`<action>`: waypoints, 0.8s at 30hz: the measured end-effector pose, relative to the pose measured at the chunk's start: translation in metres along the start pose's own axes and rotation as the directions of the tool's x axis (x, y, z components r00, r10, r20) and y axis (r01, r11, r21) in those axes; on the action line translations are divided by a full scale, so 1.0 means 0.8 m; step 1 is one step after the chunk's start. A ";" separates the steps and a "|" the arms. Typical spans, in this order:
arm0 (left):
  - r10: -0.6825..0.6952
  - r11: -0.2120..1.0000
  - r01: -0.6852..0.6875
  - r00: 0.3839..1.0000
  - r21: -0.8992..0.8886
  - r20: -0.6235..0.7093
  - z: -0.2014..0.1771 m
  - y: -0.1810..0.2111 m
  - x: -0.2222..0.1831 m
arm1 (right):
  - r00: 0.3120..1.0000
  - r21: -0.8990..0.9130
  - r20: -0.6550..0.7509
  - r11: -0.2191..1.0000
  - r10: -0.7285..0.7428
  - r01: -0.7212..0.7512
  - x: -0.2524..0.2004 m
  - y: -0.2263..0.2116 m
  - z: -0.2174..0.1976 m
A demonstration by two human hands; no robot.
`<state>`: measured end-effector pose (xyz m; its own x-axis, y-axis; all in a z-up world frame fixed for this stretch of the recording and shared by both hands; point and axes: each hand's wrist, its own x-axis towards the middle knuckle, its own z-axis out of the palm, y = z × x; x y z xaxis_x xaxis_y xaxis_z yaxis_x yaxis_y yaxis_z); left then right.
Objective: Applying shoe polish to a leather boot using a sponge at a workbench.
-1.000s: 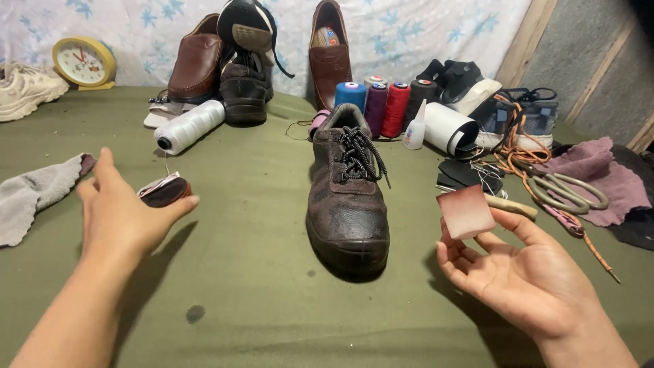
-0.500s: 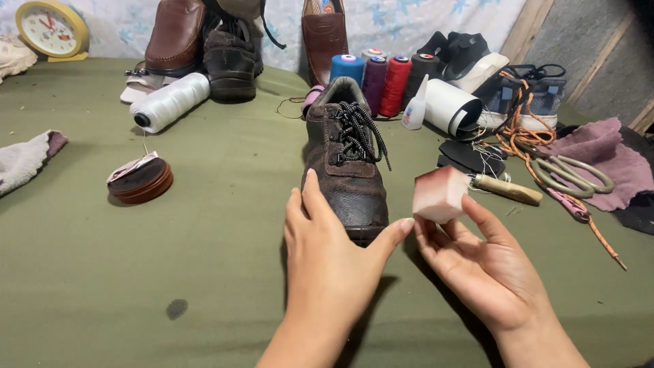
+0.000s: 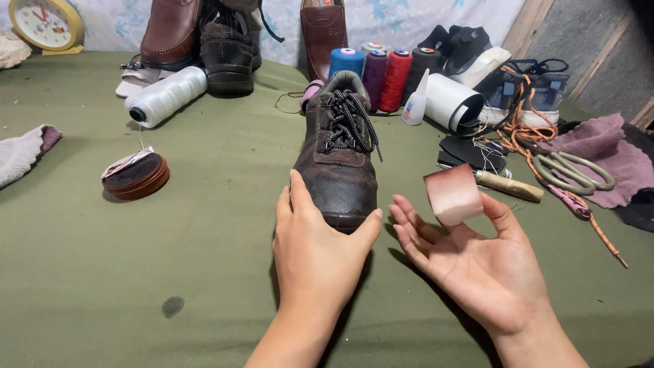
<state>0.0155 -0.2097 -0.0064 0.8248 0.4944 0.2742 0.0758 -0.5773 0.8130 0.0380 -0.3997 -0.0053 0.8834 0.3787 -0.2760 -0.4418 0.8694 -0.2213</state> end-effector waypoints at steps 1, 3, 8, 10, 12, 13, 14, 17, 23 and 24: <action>-0.068 0.996 0.069 0.998 -0.048 0.018 -0.005 0.003 0.002 | 0.996 -0.014 0.083 1.000 0.021 -0.020 0.001 0.004 0.001; -0.131 0.987 0.135 0.990 -0.091 0.046 -0.029 0.023 0.002 | 0.986 -0.024 0.163 0.999 0.039 -0.035 -0.002 0.011 0.006; -0.402 0.883 0.442 0.886 -0.157 0.232 -0.074 0.059 -0.009 | 0.911 -0.143 0.397 0.988 0.116 -0.064 -0.018 0.013 0.024; -0.424 0.867 0.478 0.857 -0.144 0.292 -0.076 0.063 -0.015 | 0.903 -0.222 0.415 0.975 0.109 -0.016 -0.026 0.007 0.029; -0.436 0.855 0.504 0.826 -0.123 0.358 -0.076 0.070 -0.021 | 0.895 -0.291 0.437 0.956 0.092 0.043 -0.036 -0.002 0.033; -0.440 0.850 0.515 0.809 -0.111 0.390 -0.076 0.074 -0.024 | 0.890 -0.322 0.448 0.944 0.082 0.075 -0.042 -0.006 0.034; -0.446 0.844 0.527 0.792 -0.100 0.417 -0.078 0.078 -0.027 | 0.884 -0.355 0.461 0.929 0.079 0.102 -0.046 -0.009 0.037; -0.463 0.822 0.565 0.737 -0.073 0.492 -0.085 0.087 -0.034 | 0.861 -0.454 0.502 0.872 0.082 0.181 -0.058 -0.018 0.048; -0.329 0.895 0.408 0.877 -0.180 0.350 -0.057 0.061 -0.044 | 0.904 -0.609 0.423 0.721 -0.055 0.329 -0.067 -0.018 0.055; -0.333 0.893 0.411 0.876 -0.181 0.348 -0.052 0.056 -0.046 | 0.905 -0.612 0.422 0.720 -0.050 0.326 -0.069 -0.006 0.069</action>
<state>-0.0348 -0.2266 0.0417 0.8927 0.3991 -0.2094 0.3055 -0.1944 0.9321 0.0000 -0.4072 0.0627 0.8878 0.4330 0.1562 -0.1262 0.5553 -0.8220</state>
